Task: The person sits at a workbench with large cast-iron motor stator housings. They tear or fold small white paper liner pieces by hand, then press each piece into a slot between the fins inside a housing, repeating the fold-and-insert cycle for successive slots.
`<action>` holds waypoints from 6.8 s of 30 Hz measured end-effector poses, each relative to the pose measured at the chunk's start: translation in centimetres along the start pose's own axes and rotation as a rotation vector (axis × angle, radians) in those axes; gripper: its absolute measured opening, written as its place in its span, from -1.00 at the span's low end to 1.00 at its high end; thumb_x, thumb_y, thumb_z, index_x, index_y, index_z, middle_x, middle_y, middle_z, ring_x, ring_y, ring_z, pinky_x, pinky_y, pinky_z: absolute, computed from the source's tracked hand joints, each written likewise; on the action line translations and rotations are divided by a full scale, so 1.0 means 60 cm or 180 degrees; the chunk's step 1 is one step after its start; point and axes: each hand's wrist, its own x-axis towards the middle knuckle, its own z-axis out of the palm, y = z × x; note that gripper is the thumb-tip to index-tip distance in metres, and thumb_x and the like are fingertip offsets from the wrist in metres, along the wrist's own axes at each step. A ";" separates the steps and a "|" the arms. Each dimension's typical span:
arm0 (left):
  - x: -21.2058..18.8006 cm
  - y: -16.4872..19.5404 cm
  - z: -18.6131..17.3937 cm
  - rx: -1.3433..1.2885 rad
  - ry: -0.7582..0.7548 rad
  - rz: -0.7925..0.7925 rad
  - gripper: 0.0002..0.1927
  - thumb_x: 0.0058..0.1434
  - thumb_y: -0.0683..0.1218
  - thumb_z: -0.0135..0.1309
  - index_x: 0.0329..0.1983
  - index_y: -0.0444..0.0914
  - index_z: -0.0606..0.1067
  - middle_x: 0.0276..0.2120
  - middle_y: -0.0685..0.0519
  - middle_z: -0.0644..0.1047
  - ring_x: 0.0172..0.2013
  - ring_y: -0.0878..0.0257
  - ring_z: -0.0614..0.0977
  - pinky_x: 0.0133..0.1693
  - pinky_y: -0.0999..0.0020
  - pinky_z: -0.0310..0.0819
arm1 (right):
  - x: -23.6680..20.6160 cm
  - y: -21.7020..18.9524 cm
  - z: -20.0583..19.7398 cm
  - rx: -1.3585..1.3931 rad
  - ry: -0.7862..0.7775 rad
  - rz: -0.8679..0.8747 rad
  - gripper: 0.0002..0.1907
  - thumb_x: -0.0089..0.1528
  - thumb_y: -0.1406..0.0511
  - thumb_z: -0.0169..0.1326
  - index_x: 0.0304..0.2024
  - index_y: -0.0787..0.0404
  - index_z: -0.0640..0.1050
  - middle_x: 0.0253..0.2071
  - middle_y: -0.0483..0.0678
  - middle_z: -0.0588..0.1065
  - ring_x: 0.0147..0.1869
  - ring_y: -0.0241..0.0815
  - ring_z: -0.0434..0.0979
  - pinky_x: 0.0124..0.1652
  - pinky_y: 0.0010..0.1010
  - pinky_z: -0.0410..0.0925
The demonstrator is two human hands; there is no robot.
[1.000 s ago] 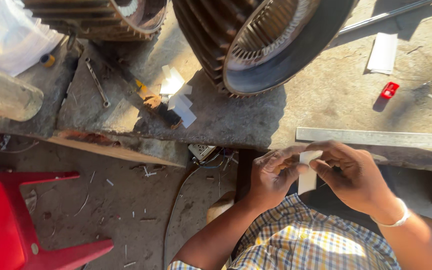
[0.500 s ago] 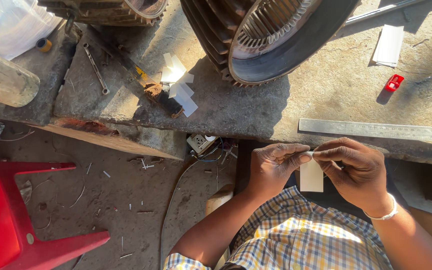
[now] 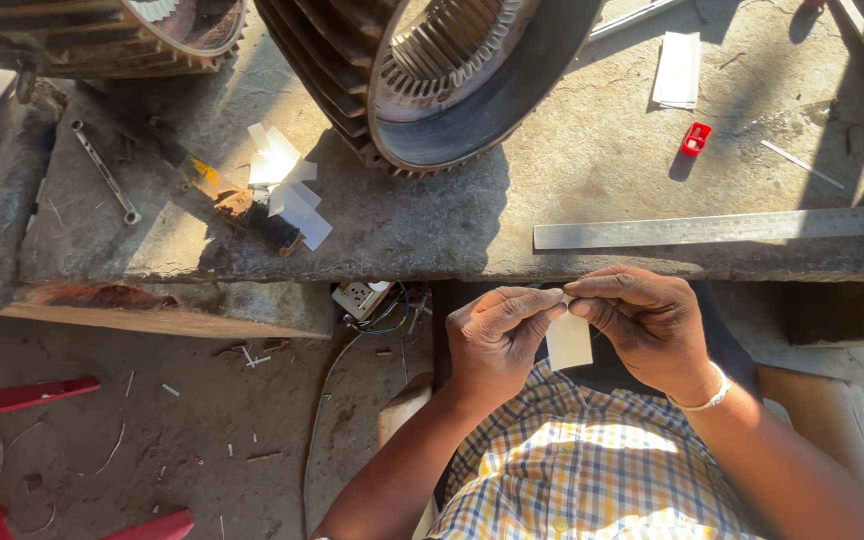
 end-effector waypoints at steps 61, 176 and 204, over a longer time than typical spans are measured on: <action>-0.033 -0.036 0.032 -0.1466 -0.1106 -0.0891 -0.88 0.20 -0.39 0.16 -0.28 -0.33 0.53 -0.29 0.11 0.46 -0.22 0.38 0.51 -0.12 0.49 0.42 | -0.042 0.089 -0.051 0.2250 -0.0762 0.1171 -0.81 0.21 0.36 0.34 -0.19 0.32 0.61 -0.25 -0.10 0.58 -0.13 -0.35 0.54 -0.10 -0.50 0.40; -0.042 -0.042 0.018 -0.2040 -0.1184 -0.1692 -0.80 0.13 -0.47 0.00 -0.30 -0.37 0.52 -0.29 0.09 0.46 -0.23 0.40 0.50 -0.20 0.54 0.36 | -0.047 0.085 -0.043 0.2094 -0.0842 0.1029 -0.83 0.23 0.36 0.33 -0.26 0.36 0.63 -0.25 -0.08 0.55 -0.15 -0.33 0.50 -0.15 -0.48 0.36; -0.043 -0.036 0.019 -0.1428 -0.0771 -0.0913 -0.84 0.26 -0.37 0.16 -0.20 -0.27 0.55 -0.26 0.09 0.47 -0.22 0.28 0.51 -0.18 0.39 0.48 | -0.042 0.056 -0.030 0.1902 -0.1320 0.0279 -0.76 0.29 0.27 0.37 -0.19 0.28 0.59 -0.17 -0.07 0.54 -0.09 -0.31 0.52 -0.01 -0.42 0.39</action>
